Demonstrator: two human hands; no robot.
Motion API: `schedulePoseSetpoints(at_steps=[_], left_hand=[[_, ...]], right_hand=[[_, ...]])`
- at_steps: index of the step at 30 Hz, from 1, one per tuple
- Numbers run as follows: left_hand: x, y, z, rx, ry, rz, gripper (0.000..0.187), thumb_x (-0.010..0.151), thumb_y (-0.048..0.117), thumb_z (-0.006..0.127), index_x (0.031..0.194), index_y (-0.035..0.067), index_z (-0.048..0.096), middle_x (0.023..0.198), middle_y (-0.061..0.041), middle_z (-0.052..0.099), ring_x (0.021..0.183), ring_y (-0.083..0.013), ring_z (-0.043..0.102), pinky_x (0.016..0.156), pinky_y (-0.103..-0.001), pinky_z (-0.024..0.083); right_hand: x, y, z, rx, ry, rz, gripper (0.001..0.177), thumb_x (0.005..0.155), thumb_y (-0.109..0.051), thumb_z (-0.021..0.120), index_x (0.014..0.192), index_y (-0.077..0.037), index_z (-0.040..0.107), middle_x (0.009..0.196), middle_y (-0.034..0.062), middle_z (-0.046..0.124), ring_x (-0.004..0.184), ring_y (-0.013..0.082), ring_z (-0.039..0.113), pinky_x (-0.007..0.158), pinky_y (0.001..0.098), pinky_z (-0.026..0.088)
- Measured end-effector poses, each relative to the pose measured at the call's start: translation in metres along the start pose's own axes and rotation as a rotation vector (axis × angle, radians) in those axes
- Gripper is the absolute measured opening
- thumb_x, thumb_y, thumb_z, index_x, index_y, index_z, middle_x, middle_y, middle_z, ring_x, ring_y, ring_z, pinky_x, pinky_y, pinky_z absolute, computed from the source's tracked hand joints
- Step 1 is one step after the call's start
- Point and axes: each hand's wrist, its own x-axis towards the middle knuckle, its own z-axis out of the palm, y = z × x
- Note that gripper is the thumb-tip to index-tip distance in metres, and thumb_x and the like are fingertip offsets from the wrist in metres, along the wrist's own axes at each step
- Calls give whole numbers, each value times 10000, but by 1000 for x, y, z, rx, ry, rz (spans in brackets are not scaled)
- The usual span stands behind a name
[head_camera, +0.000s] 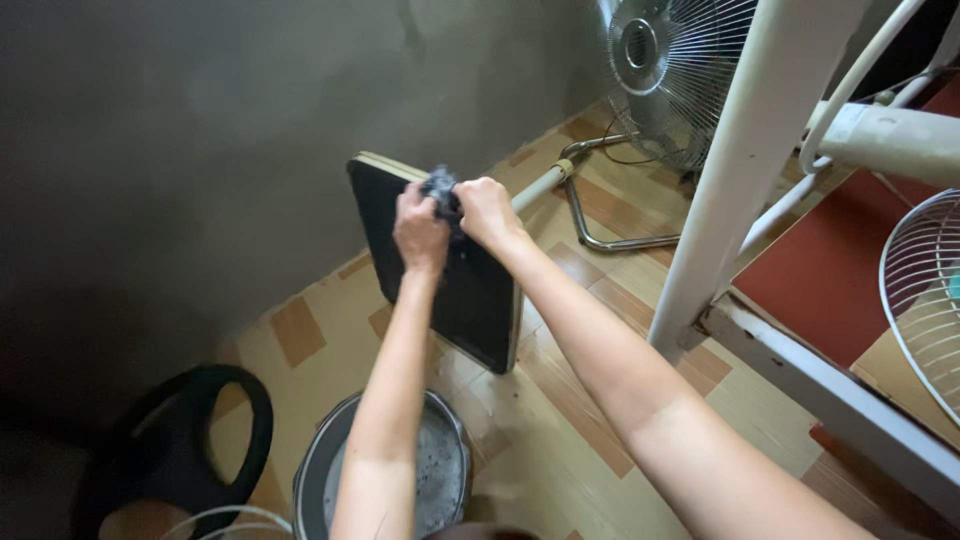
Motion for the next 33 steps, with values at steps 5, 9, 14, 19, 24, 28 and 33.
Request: schedulePoseSetpoints(at_steps=[5, 9, 14, 19, 24, 28, 33], left_hand=[[-19, 27, -15, -192, -34, -80, 230, 751, -12, 625, 948, 24, 739, 1264, -95, 644, 1118, -321, 631, 912, -424, 542], [-35, 17, 1, -681, 33, -116, 220, 879, 55, 664, 1083, 10, 734, 1137, -107, 716, 1038, -272, 723, 887, -381, 559], [-93, -27, 16, -1765, -390, -921, 396, 1007, 377, 563, 1214, 63, 688, 1009, -93, 742, 786, -239, 704, 672, -379, 590], [-166, -70, -12, -1749, -586, -928, 565, 991, 521, 496, 1287, 73, 673, 1123, -126, 748, 937, -284, 738, 713, -417, 602], [-243, -118, -17, -1763, -521, -1338, 770, 883, 733, 454, 1213, 85, 706, 1134, -116, 750, 959, -339, 721, 837, -556, 607], [-318, -161, -41, -1702, -280, -1456, 767, 857, 752, 466, 1193, 120, 741, 1192, -80, 754, 1064, -312, 710, 950, -547, 547], [-399, -186, -91, -1656, -157, -1511, 647, 913, 680, 544, 1198, 135, 748, 1193, -71, 747, 1039, -289, 697, 929, -515, 547]], right_hand=[[-5, 17, -6, 297, -43, 54, 334, 742, -43, 732, 1076, -37, 747, 1021, 213, 742, 988, 374, 711, 869, 445, 568], [1, 33, -27, 1106, -166, 26, 710, 677, 35, 760, 1356, 39, 553, 1303, 204, 663, 1196, 323, 656, 1001, 378, 535], [-15, 26, -59, 1529, -286, 319, 639, 783, -3, 730, 1400, -29, 565, 1355, 98, 639, 1235, 208, 637, 967, 354, 582], [-39, -21, -59, 1508, -526, 503, 486, 896, -143, 735, 1365, -58, 646, 1270, 89, 689, 1146, 184, 660, 973, 336, 576], [-72, -69, 3, 1339, -791, 439, 419, 908, -235, 707, 1292, -68, 687, 1136, 53, 725, 1093, 149, 684, 910, 343, 576], [-106, -106, 46, 1052, -954, 125, 401, 978, -330, 719, 1259, -47, 757, 1012, 46, 729, 929, 159, 651, 808, 307, 520], [-152, -136, 84, 1007, -1457, 481, 433, 957, -439, 643, 1132, -50, 720, 818, 58, 722, 702, 161, 705, 639, 314, 640]])
